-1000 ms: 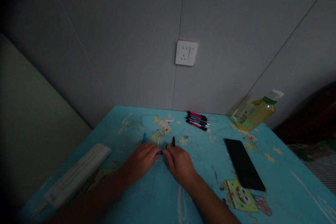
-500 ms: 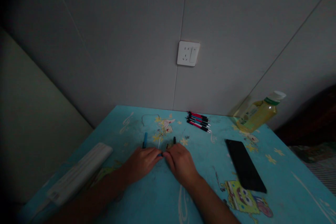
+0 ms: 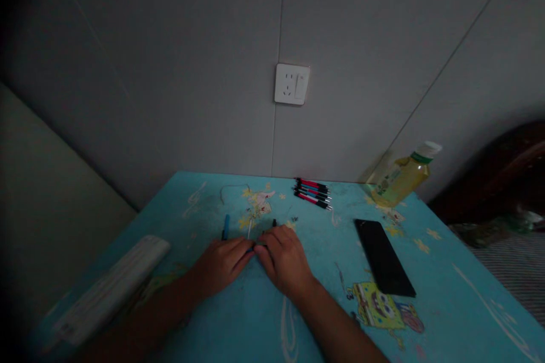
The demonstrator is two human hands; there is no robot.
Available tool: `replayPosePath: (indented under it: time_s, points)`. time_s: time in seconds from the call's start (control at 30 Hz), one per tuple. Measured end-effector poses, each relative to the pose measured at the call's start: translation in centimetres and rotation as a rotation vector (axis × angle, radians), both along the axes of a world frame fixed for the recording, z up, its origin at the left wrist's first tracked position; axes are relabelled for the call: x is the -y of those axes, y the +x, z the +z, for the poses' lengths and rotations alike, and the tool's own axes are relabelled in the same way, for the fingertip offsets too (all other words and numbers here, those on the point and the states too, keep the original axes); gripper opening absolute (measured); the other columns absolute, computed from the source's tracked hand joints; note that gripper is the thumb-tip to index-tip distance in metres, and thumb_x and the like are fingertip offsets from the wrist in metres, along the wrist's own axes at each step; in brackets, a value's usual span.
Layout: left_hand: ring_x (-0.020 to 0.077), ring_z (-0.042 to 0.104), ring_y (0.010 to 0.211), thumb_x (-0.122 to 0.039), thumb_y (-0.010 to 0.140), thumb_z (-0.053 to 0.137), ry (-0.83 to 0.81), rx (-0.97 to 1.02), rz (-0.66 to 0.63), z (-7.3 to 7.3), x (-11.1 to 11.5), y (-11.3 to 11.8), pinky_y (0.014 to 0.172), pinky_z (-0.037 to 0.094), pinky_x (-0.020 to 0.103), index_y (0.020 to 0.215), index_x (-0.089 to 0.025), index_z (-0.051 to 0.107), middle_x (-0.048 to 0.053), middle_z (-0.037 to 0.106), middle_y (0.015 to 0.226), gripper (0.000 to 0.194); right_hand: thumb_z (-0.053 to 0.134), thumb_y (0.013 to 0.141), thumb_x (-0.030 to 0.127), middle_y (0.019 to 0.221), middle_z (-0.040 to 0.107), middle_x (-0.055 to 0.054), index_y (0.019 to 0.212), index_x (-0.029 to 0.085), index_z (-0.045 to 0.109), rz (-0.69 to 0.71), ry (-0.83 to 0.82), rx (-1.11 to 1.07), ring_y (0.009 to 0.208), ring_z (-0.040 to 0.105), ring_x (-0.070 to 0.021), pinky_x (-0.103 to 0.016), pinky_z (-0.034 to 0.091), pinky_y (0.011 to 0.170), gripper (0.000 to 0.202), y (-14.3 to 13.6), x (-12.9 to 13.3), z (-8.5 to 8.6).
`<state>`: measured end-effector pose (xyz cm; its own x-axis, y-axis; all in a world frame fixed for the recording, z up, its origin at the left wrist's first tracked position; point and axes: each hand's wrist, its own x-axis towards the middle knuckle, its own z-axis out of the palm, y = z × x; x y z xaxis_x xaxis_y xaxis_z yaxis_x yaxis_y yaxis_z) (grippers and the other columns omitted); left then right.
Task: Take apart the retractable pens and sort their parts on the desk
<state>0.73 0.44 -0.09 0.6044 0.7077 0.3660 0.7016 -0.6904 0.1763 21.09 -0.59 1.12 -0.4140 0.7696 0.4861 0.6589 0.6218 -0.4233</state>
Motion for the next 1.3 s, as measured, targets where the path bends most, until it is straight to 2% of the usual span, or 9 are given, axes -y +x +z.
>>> replayPosePath:
  time_s: [0.23,0.4,0.5,0.63,0.87,1.0,1.1,1.17,1.3]
  points:
    - [0.0161,0.065,0.081,-0.028,0.101,0.043,-0.007,0.013,0.004,0.2,-0.1,-0.1,0.069,0.049,0.026,0.106,-0.020,0.062,0.003,0.066,0.088,0.021,0.044,0.101,0.025,0.095,0.062,-0.009,0.103,0.019,0.064,-0.084,-0.011,0.042,0.092,0.054,-0.0225,-0.040,0.043,0.089,0.021,0.2,-0.1,0.4]
    - [0.0163,0.066,0.080,-0.029,0.100,0.044,-0.021,-0.007,0.000,-0.1,-0.5,-0.4,0.070,0.050,0.027,0.102,-0.020,0.063,0.003,0.067,0.086,0.021,0.042,0.102,0.031,0.083,0.062,-0.006,0.088,0.019,0.062,-0.074,-0.135,0.078,0.080,0.056,-0.0193,-0.033,0.045,0.077,0.028,-0.1,-0.4,-0.8]
    - [0.0163,0.067,0.077,-0.030,0.100,0.046,-0.061,-0.015,-0.008,-0.4,-0.6,-0.4,0.065,0.049,0.026,0.102,-0.020,0.065,0.002,0.067,0.084,0.022,0.042,0.102,0.032,0.082,0.063,-0.005,0.086,0.019,0.061,-0.036,-0.173,0.051,0.079,0.057,-0.0180,-0.030,0.045,0.075,0.028,0.0,-0.6,-1.5]
    - [0.0156,0.067,0.075,-0.030,0.101,0.045,-0.179,0.071,-0.019,-0.1,-0.7,-0.1,0.067,0.048,0.025,0.105,-0.020,0.067,0.003,0.070,0.083,0.025,0.044,0.102,0.033,0.081,0.062,-0.005,0.086,0.019,0.061,-0.009,-0.134,0.045,0.079,0.056,-0.0188,-0.030,0.044,0.074,0.028,0.5,-0.9,-1.7]
    - [0.0137,0.063,0.072,-0.032,0.101,0.042,-0.426,0.248,-0.069,1.3,-0.3,-0.1,0.069,0.043,0.024,0.086,-0.018,0.065,0.001,0.068,0.077,0.031,0.043,0.102,0.035,0.078,0.060,-0.006,0.085,0.017,0.062,0.050,-0.034,0.073,0.076,0.052,-0.0199,-0.032,0.042,0.072,0.031,0.9,-1.0,-1.2]
    - [0.0110,0.058,0.060,-0.034,0.103,0.034,-0.584,0.348,-0.093,1.0,-0.1,0.2,0.064,0.041,0.023,0.074,-0.017,0.061,-0.001,0.060,0.062,0.043,0.046,0.101,0.032,0.078,0.059,-0.006,0.086,0.017,0.061,0.098,0.032,0.089,0.076,0.051,-0.0202,-0.033,0.043,0.072,0.026,1.2,-0.9,-0.6]
    - [0.0101,0.054,0.052,-0.038,0.105,0.026,-0.704,0.403,-0.108,0.5,-0.2,0.4,0.056,0.041,0.021,0.081,-0.016,0.064,-0.003,0.056,0.055,0.050,0.046,0.100,0.029,0.082,0.061,-0.007,0.093,0.017,0.062,0.151,0.055,0.106,0.079,0.051,-0.0207,-0.034,0.044,0.074,0.021,1.4,-0.8,0.2]
    - [0.0110,0.057,0.056,-0.038,0.104,0.029,-0.609,0.349,-0.077,0.4,-0.3,0.2,0.059,0.043,0.022,0.087,-0.016,0.065,-0.002,0.060,0.059,0.046,0.047,0.100,0.027,0.091,0.063,-0.008,0.105,0.018,0.062,0.172,0.034,0.106,0.086,0.054,-0.0215,-0.036,0.045,0.081,0.018,1.5,-0.6,0.7]
    - [0.0158,0.066,0.074,-0.032,0.101,0.042,-0.244,0.076,0.011,0.0,-0.6,-0.2,0.069,0.046,0.026,0.098,-0.019,0.067,0.004,0.069,0.083,0.028,0.053,0.098,0.036,0.105,0.064,-0.009,0.120,0.020,0.058,0.126,-0.044,0.124,0.097,0.056,-0.0237,-0.040,0.044,0.090,0.028,1.1,-0.4,0.7]
